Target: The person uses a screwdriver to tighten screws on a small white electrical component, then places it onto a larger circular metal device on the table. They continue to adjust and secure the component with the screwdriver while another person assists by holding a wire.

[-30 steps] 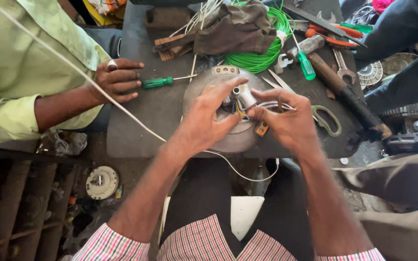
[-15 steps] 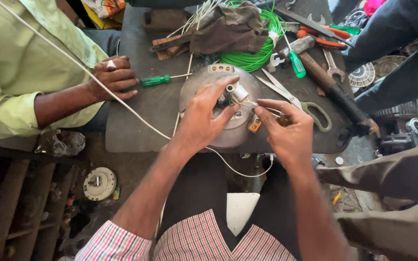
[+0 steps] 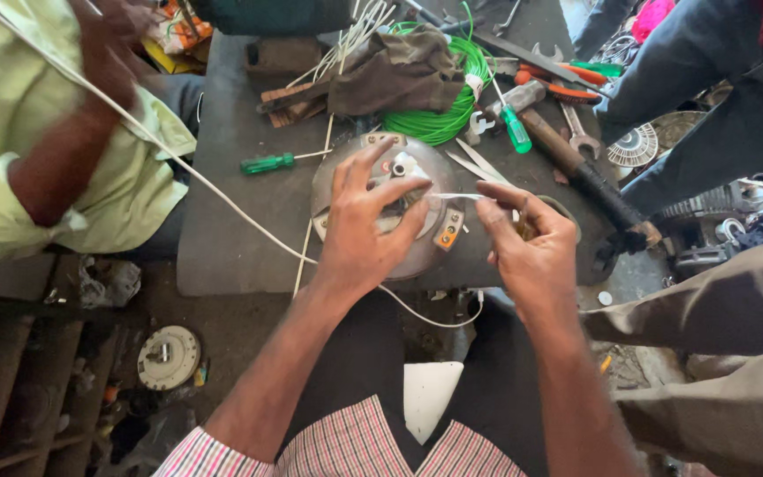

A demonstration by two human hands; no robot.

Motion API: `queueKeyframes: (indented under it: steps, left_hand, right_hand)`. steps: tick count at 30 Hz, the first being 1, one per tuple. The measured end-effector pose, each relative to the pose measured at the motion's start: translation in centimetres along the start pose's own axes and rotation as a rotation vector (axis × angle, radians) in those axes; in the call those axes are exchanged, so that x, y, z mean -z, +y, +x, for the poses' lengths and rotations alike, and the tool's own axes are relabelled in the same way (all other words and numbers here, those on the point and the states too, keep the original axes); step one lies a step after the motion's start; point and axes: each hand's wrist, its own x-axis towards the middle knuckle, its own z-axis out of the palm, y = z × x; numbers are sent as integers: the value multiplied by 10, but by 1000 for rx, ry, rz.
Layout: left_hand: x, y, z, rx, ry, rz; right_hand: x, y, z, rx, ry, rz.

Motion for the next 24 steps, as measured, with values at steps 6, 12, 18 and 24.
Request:
queueKeyframes:
  steps: [6, 12, 18, 24]
  left_hand:
    - [4, 5, 3, -48, -34, 36]
    - [-12, 13, 19, -24, -146, 248]
    - [-20, 17, 29, 56, -240, 312]
    - [-21, 15, 22, 117, -173, 202]
  right_hand:
    - [-7, 7, 6, -134, 46, 205]
    - [-19, 13, 4, -52, 67, 365]
    - [-19, 14, 1, 9, -37, 349]
    - [-16, 18, 1, 22, 18, 367]
